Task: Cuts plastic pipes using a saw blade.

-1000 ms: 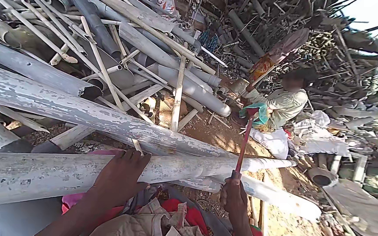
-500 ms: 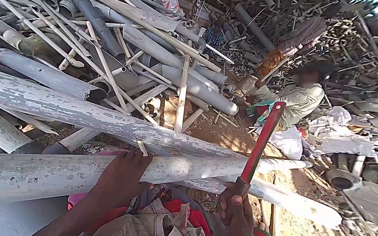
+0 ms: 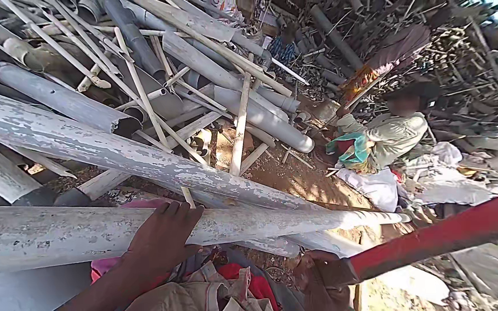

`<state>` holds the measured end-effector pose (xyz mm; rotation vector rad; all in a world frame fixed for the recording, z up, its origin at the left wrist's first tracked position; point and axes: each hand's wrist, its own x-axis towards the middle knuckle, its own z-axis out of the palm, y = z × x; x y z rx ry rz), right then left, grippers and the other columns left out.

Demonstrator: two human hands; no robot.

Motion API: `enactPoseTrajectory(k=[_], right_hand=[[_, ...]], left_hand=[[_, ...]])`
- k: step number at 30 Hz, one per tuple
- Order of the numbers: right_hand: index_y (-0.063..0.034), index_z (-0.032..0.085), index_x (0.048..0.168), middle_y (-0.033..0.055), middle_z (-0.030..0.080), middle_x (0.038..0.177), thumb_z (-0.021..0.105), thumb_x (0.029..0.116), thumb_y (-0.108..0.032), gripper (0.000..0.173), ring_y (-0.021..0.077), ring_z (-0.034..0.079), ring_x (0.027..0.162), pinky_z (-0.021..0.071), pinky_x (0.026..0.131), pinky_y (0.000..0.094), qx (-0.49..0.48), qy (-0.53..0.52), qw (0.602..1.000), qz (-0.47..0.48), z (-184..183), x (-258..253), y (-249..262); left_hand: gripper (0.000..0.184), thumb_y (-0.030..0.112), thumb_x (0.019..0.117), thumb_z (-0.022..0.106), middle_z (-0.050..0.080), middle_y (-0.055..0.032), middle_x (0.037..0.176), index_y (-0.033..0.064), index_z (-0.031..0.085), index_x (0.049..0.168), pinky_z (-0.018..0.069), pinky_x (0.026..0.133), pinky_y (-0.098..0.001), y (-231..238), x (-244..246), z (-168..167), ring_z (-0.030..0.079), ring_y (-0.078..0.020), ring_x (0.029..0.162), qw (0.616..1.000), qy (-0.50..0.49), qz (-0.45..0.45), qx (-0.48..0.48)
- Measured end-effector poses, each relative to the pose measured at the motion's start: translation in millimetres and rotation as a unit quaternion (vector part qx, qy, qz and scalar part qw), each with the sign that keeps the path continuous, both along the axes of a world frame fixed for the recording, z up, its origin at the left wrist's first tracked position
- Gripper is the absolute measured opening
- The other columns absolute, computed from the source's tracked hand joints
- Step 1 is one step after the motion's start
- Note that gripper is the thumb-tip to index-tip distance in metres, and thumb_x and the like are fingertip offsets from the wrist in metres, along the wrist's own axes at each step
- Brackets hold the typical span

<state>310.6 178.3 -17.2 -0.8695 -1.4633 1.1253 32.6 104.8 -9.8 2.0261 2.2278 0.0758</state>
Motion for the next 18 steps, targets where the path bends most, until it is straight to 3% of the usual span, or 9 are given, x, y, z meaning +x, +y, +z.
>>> enactPoseTrajectory(k=[2, 4, 5, 7, 9, 12, 14, 16, 18], right_hand=[[-0.0109, 0.056, 0.091, -0.0153, 0.05, 0.054, 0.049, 0.0949, 0.003, 0.016, -0.0061, 0.045, 0.043, 0.0398, 0.043, 0.0118, -0.174, -0.092, 0.98, 0.006, -31, 6, -2], [-0.0059, 0.051, 0.094, -0.0082, 0.043, 0.05, 0.046, 0.1018, 0.0, 0.011, -0.0003, 0.041, 0.038, 0.0377, 0.039, 0.0154, -0.384, -0.174, 0.904, 0.067, -37, 12, 1], [-0.0057, 0.051, 0.097, -0.0079, 0.042, 0.05, 0.046, 0.1031, -0.001, 0.01, 0.0, 0.04, 0.038, 0.0376, 0.038, 0.0157, -0.408, -0.175, 0.893, 0.074, -27, 11, 1], [-0.0081, 0.051, 0.098, -0.0101, 0.042, 0.051, 0.044, 0.1027, -0.001, 0.011, -0.0019, 0.041, 0.038, 0.0393, 0.039, 0.0138, -0.354, -0.132, 0.924, 0.061, 8, 10, -7], [-0.0124, 0.054, 0.095, -0.014, 0.048, 0.052, 0.044, 0.0971, 0.0, 0.017, -0.004, 0.045, 0.04, 0.0414, 0.04, 0.0133, -0.206, -0.058, 0.976, 0.037, 33, 6, -10], [-0.018, 0.062, 0.091, -0.0193, 0.057, 0.059, 0.053, 0.0931, 0.001, 0.021, -0.0082, 0.049, 0.047, 0.0422, 0.045, 0.0113, -0.041, -0.027, 0.999, -0.004, 8, 1, -7], [-0.011, 0.057, 0.086, -0.016, 0.047, 0.054, 0.054, 0.0908, 0.004, 0.016, -0.0068, 0.041, 0.042, 0.0363, 0.042, 0.012, -0.184, -0.122, 0.975, -0.004, -37, 5, -9], [-0.0071, 0.051, 0.087, -0.008, 0.041, 0.048, 0.049, 0.0959, 0.003, 0.014, 0.0002, 0.038, 0.038, 0.0337, 0.038, 0.0169, -0.363, -0.165, 0.916, 0.035, -53, 8, -11], [-0.0068, 0.051, 0.09, -0.0084, 0.04, 0.048, 0.047, 0.0986, 0.003, 0.013, -0.0001, 0.04, 0.037, 0.0366, 0.038, 0.0162, -0.358, -0.137, 0.923, 0.036, -27, 2, -9]], left_hand=[[0.081, 0.055, 0.0859, 0.075, 0.062, -0.0266, 0.13, 0.005, 0.053, 0.146, 0.0445, 0.103, -0.0578, -1, 1, 1, 0.06, -0.0462, 0.119, 1.0, -0.002, 0.0, -0.013], [0.083, 0.056, 0.0867, 0.074, 0.061, -0.0266, 0.133, 0.0055, 0.05, 0.148, 0.043, 0.104, -0.0573, -2, 3, 0, 0.059, -0.046, 0.121, 1.0, 0.008, 0.003, -0.018], [0.082, 0.055, 0.0857, 0.075, 0.062, -0.0268, 0.131, 0.0051, 0.052, 0.147, 0.0435, 0.104, -0.0577, -3, 4, -3, 0.06, -0.0462, 0.119, 1.0, 0.015, 0.003, 0.0], [0.081, 0.054, 0.0805, 0.08, 0.066, -0.0275, 0.123, 0.0041, 0.058, 0.141, 0.0476, 0.099, -0.0585, -8, 6, -12, 0.064, -0.047, 0.112, 0.998, 0.028, -0.004, 0.057], [0.081, 0.054, 0.079, 0.081, 0.067, -0.0271, 0.12, 0.0049, 0.06, 0.14, 0.0489, 0.097, -0.0583, -8, 6, -14, 0.065, -0.0467, 0.11, 0.996, 0.032, -0.007, 0.08], [0.08, 0.052, 0.0792, 0.082, 0.067, -0.0276, 0.12, 0.004, 0.059, 0.139, 0.0489, 0.097, -0.0585, -8, 6, -11, 0.065, -0.0471, 0.111, 0.997, 0.02, -0.005, 0.076], [0.081, 0.053, 0.0807, 0.08, 0.065, -0.0269, 0.124, 0.0047, 0.058, 0.142, 0.0472, 0.099, -0.0578, -8, 6, -9, 0.063, -0.0464, 0.115, 0.998, 0.016, -0.002, 0.056], [0.082, 0.054, 0.0793, 0.081, 0.066, -0.0251, 0.122, 0.005, 0.059, 0.141, 0.0473, 0.098, -0.0565, -8, 7, -13, 0.063, -0.045, 0.113, 0.998, 0.019, -0.004, 0.065], [0.081, 0.053, 0.0794, 0.081, 0.066, -0.0253, 0.122, 0.0046, 0.059, 0.141, 0.0477, 0.098, -0.0567, -6, 6, -11, 0.064, -0.0452, 0.113, 0.997, 0.019, -0.001, 0.071]])
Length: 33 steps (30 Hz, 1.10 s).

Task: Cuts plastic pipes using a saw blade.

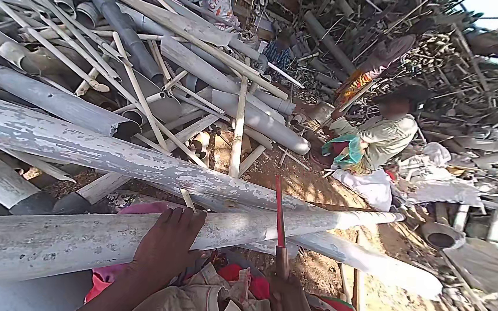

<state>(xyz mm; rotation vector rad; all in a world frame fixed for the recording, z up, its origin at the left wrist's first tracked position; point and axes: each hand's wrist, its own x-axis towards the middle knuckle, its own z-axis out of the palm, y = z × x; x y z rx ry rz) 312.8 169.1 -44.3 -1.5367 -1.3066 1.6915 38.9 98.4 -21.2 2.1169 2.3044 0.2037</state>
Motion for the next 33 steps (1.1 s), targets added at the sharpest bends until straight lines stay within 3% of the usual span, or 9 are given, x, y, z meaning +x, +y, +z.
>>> enactPoseTrajectory(k=[3, 5, 9, 12, 15, 20, 24, 30, 33], right_hand=[[-0.0125, 0.057, 0.087, -0.0147, 0.049, 0.053, 0.05, 0.0927, 0.002, 0.017, -0.0046, 0.045, 0.041, 0.0403, 0.042, 0.0134, 0.203, 0.059, 0.977, -0.025, 32, -6, -2], [-0.0147, 0.06, 0.09, -0.0175, 0.057, 0.061, 0.052, 0.0905, 0.001, 0.018, -0.0074, 0.048, 0.047, 0.0426, 0.046, 0.012, 0.298, 0.072, 0.952, -0.014, 18, -1, 10], [-0.0044, 0.053, 0.09, -0.0067, 0.043, 0.052, 0.056, 0.0974, -0.002, 0.008, 0.0023, 0.041, 0.04, 0.0379, 0.041, 0.0189, 0.01, -0.131, 0.988, 0.085, -30, 24, 25], [-0.0072, 0.047, 0.101, -0.0061, 0.041, 0.051, 0.043, 0.1091, -0.018, 0.014, 0.0029, 0.041, 0.038, 0.0392, 0.039, 0.0182, -0.054, -0.136, 0.982, 0.118, -17, 22, 23], [-0.0026, 0.044, 0.121, -0.0011, 0.051, 0.058, 0.039, 0.1111, -0.026, 0.026, 0.0067, 0.05, 0.042, 0.0462, 0.042, 0.0221, 0.006, -0.134, 0.982, 0.13, -15, 20, 24], [0.0053, 0.053, 0.125, 0.007, 0.066, 0.085, 0.037, 0.1112, -0.021, 0.034, 0.0097, 0.059, 0.058, 0.0518, 0.055, 0.0271, 0.106, -0.192, 0.968, 0.122, -36, 25, 30], [0.004, 0.053, 0.118, -0.0083, 0.046, 0.06, 0.033, 0.1065, -0.022, 0.035, -0.0006, 0.044, 0.044, 0.0417, 0.044, 0.017, 0.165, -0.108, 0.977, 0.077, -48, 24, 19], [0.001, 0.047, 0.117, -0.0141, 0.053, 0.068, 0.047, 0.1018, -0.058, 0.061, -0.0086, 0.048, 0.054, 0.0441, 0.052, 0.0113, 0.315, 0.03, 0.943, 0.101, -62, 26, 3], [0.0063, 0.049, 0.118, -0.0114, 0.054, 0.069, 0.048, 0.1011, -0.059, 0.068, -0.0079, 0.051, 0.057, 0.0469, 0.055, 0.013, 0.349, 0.007, 0.931, 0.104, -62, 27, 3]], left_hand=[[0.08, 0.051, 0.0815, 0.081, 0.064, -0.0266, 0.125, 0.0044, 0.057, 0.142, 0.0464, 0.1, -0.0582, -2, 1, 3, 0.062, -0.0463, 0.116, 1.0, -0.013, -0.001, -0.022], [0.08, 0.051, 0.0813, 0.081, 0.065, -0.027, 0.124, 0.0039, 0.058, 0.141, 0.0466, 0.1, -0.0586, -1, 1, 4, 0.062, -0.0469, 0.116, 1.0, -0.017, 0.0, -0.016], [0.082, 0.055, 0.0822, 0.078, 0.064, -0.0254, 0.127, 0.0056, 0.056, 0.144, 0.0454, 0.101, -0.0571, -1, 1, 5, 0.061, -0.0459, 0.117, 0.999, -0.017, 0.002, -0.032], [0.081, 0.055, 0.0828, 0.078, 0.064, -0.0258, 0.126, 0.0054, 0.056, 0.143, 0.0455, 0.101, -0.0579, -1, 1, 4, 0.062, -0.0459, 0.116, 0.999, -0.021, 0.004, -0.032], [0.081, 0.056, 0.0819, 0.079, 0.065, -0.0248, 0.125, 0.0061, 0.057, 0.142, 0.0457, 0.1, -0.0574, 0, 1, 3, 0.063, -0.045, 0.114, 1.0, -0.005, 0.0, -0.02], [0.08, 0.054, 0.0804, 0.08, 0.065, -0.025, 0.123, 0.0055, 0.059, 0.14, 0.0465, 0.098, -0.0581, -2, 2, 0, 0.063, -0.0459, 0.113, 1.0, -0.006, 0.002, -0.007], [0.08, 0.054, 0.0797, 0.081, 0.066, -0.0244, 0.121, 0.0059, 0.06, 0.139, 0.0475, 0.097, -0.0576, -3, 1, -2, 0.064, -0.0451, 0.11, 1.0, -0.001, -0.003, 0.007], [0.081, 0.054, 0.0754, 0.084, 0.068, -0.0244, 0.119, 0.0044, 0.063, 0.136, 0.0499, 0.093, -0.057, -3, 1, -6, 0.066, -0.0447, 0.107, 0.999, 0.016, -0.006, 0.04], [0.081, 0.053, 0.075, 0.085, 0.068, -0.0245, 0.119, 0.0046, 0.063, 0.136, 0.0499, 0.094, -0.0576, -3, 1, -6, 0.066, -0.0449, 0.107, 0.999, 0.013, -0.008, 0.044]])
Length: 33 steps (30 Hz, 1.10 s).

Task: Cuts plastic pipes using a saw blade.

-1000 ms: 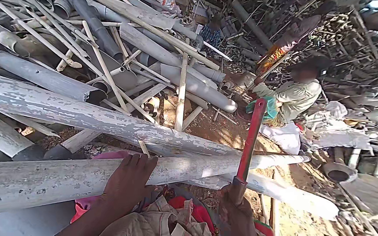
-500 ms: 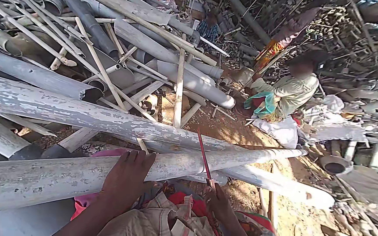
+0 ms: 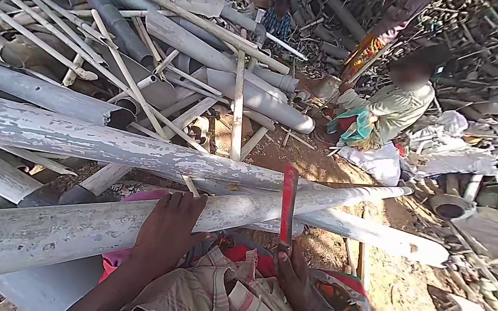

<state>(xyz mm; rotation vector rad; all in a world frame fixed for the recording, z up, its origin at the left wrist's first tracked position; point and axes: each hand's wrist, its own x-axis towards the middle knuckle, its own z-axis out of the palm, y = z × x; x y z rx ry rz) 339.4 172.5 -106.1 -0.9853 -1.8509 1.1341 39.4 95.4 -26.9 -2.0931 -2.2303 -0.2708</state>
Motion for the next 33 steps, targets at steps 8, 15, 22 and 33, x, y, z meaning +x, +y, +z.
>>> enactPoseTrajectory(k=[8, 15, 22, 33], right_hand=[[0.0094, 0.064, 0.111, 0.0129, 0.058, 0.06, 0.045, 0.1044, -0.028, 0.043, 0.0294, 0.062, 0.052, 0.049, 0.048, 0.0463, 0.119, -0.324, 0.939, 0.017, 47, -49, -18], [0.0088, 0.053, 0.126, 0.0308, 0.066, 0.091, 0.035, 0.1132, -0.028, 0.043, 0.0485, 0.068, 0.092, 0.0514, 0.081, 0.0591, -0.054, -0.471, 0.87, -0.139, 60, -16, 46], [0.0096, 0.052, 0.124, 0.0261, 0.061, 0.09, 0.033, 0.1138, -0.028, 0.043, 0.0374, 0.064, 0.082, 0.0502, 0.079, 0.0515, -0.147, -0.388, 0.894, -0.172, 48, -12, 53], [0.004, 0.048, 0.137, 0.0297, 0.067, 0.11, 0.03, 0.1135, -0.036, 0.049, 0.0457, 0.067, 0.107, 0.0507, 0.092, 0.0581, -0.145, -0.421, 0.876, -0.186, 41, 4, 81]], left_hand=[[0.084, 0.054, 0.0769, 0.082, 0.068, -0.0244, 0.12, -0.0005, 0.061, 0.137, 0.0493, 0.095, -0.0566, -1, 2, 4, 0.066, -0.0442, 0.109, 1.0, -0.003, 0.012, -0.017], [0.084, 0.058, 0.0757, 0.081, 0.069, -0.0239, 0.117, -0.002, 0.064, 0.132, 0.0508, 0.095, -0.0559, -2, 3, 1, 0.067, -0.0432, 0.108, 1.0, 0.017, 0.012, 0.002], [0.084, 0.059, 0.0748, 0.081, 0.07, -0.0238, 0.116, -0.0007, 0.065, 0.132, 0.0517, 0.094, -0.0556, 1, 0, -1, 0.068, -0.0433, 0.108, 1.0, 0.022, 0.009, 0.013], [0.085, 0.06, 0.0775, 0.077, 0.067, -0.0284, 0.121, -0.0014, 0.063, 0.135, 0.0488, 0.096, -0.0628, -3, 0, 1, 0.065, -0.049, 0.113, 1.0, -0.004, -0.008, 0.009]])
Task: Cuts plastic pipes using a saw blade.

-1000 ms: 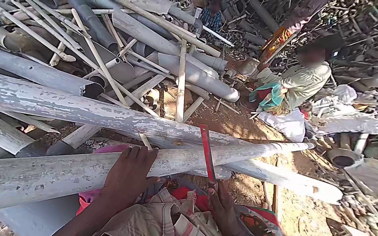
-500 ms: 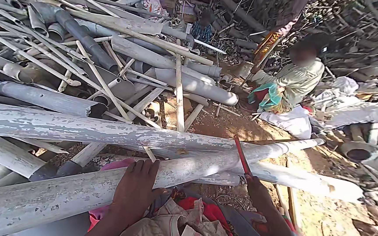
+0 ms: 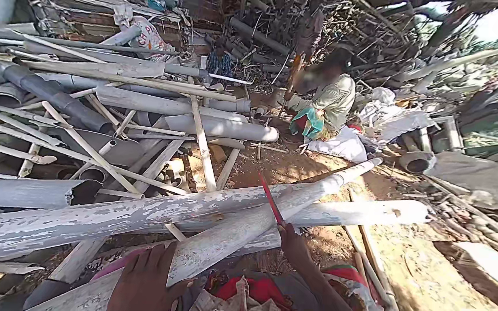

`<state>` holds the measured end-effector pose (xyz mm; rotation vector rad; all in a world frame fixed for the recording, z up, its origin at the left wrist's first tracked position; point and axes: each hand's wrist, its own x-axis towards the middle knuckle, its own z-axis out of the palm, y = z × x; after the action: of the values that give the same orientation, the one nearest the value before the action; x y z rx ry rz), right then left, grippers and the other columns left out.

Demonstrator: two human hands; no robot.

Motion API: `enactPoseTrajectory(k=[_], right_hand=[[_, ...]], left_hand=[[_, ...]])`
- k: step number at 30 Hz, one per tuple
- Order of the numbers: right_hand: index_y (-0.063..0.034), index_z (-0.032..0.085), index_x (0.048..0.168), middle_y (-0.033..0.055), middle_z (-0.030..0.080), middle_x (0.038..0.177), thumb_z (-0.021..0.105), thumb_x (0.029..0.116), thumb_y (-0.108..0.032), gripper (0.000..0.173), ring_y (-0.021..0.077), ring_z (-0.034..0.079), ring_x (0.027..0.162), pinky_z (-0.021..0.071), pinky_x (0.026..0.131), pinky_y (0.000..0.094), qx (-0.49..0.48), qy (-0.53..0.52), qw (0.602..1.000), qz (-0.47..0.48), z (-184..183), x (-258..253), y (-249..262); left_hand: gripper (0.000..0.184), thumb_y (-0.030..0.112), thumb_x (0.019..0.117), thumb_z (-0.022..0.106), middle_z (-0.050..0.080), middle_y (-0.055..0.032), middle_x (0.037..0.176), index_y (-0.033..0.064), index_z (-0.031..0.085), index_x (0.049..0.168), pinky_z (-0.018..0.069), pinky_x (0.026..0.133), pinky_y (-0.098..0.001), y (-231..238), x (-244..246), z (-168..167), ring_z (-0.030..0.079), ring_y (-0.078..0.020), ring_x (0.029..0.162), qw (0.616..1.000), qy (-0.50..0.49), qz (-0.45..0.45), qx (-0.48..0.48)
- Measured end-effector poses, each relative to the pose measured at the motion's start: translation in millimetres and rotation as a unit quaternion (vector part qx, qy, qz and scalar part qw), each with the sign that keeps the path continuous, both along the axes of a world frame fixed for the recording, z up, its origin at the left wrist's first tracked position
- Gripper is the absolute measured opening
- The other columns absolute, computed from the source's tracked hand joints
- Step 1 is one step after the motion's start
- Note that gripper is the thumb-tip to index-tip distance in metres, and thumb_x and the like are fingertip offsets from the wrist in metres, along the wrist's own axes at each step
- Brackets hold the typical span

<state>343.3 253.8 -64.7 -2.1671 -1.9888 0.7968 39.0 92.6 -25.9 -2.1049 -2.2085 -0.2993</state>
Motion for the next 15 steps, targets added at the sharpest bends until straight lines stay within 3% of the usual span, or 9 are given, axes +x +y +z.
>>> enactPoseTrajectory(k=[2, 5, 7, 11, 15], right_hand=[[0.0022, 0.044, 0.142, 0.0292, 0.063, 0.125, 0.026, 0.1136, -0.037, 0.052, 0.0434, 0.063, 0.12, 0.0486, 0.098, 0.0571, -0.029, -0.013, 0.994, -0.101, -6, 40, 34], [0.0017, 0.043, 0.144, 0.0281, 0.06, 0.132, 0.028, 0.1135, -0.035, 0.05, 0.0414, 0.06, 0.125, 0.0469, 0.102, 0.0556, -0.036, 0.02, 0.99, -0.138, -6, 46, 40], [0.0003, 0.042, 0.147, 0.0276, 0.061, 0.13, 0.032, 0.1133, -0.031, 0.047, 0.0418, 0.061, 0.122, 0.0474, 0.101, 0.0557, -0.03, 0.044, 0.993, -0.103, -3, 23, 16], [-0.0004, 0.044, 0.142, 0.0264, 0.068, 0.108, 0.036, 0.1125, -0.035, 0.046, 0.0429, 0.067, 0.107, 0.0512, 0.093, 0.0563, -0.056, 0.046, 0.996, 0.047, 5, -11, -45], [-0.0019, 0.042, 0.143, 0.0261, 0.068, 0.112, 0.034, 0.1127, -0.036, 0.046, 0.0435, 0.067, 0.11, 0.0514, 0.093, 0.0569, -0.069, -0.022, 0.995, 0.067, 12, 5, -31]], left_hand=[[0.081, 0.056, 0.0828, 0.076, 0.064, -0.0312, 0.126, -0.0023, 0.06, 0.137, 0.0445, 0.1, -0.0658, -1, 0, 7, 0.061, -0.052, 0.118, 0.999, -0.026, -0.004, -0.037], [0.081, 0.055, 0.0866, 0.074, 0.06, -0.0321, 0.133, -0.0018, 0.056, 0.142, 0.0398, 0.104, -0.0677, 2, -1, 13, 0.055, -0.0539, 0.125, 0.996, -0.046, 0.009, -0.081], [0.082, 0.055, 0.0873, 0.073, 0.059, -0.0328, 0.135, -0.0015, 0.055, 0.144, 0.0387, 0.105, -0.0681, 3, -1, 14, 0.053, -0.0547, 0.127, 0.994, -0.048, 0.014, -0.096], [0.083, 0.056, 0.0867, 0.073, 0.059, -0.0329, 0.134, -0.0023, 0.055, 0.143, 0.0385, 0.105, -0.0675, 4, -2, 13, 0.055, -0.0543, 0.125, 0.994, -0.047, 0.018, -0.099], [0.079, 0.051, 0.0888, 0.072, 0.058, -0.0327, 0.136, -0.0023, 0.054, 0.144, 0.0406, 0.104, -0.0674, 1, -5, 15, 0.055, -0.0549, 0.125, 0.994, -0.044, 0.0, -0.104]])
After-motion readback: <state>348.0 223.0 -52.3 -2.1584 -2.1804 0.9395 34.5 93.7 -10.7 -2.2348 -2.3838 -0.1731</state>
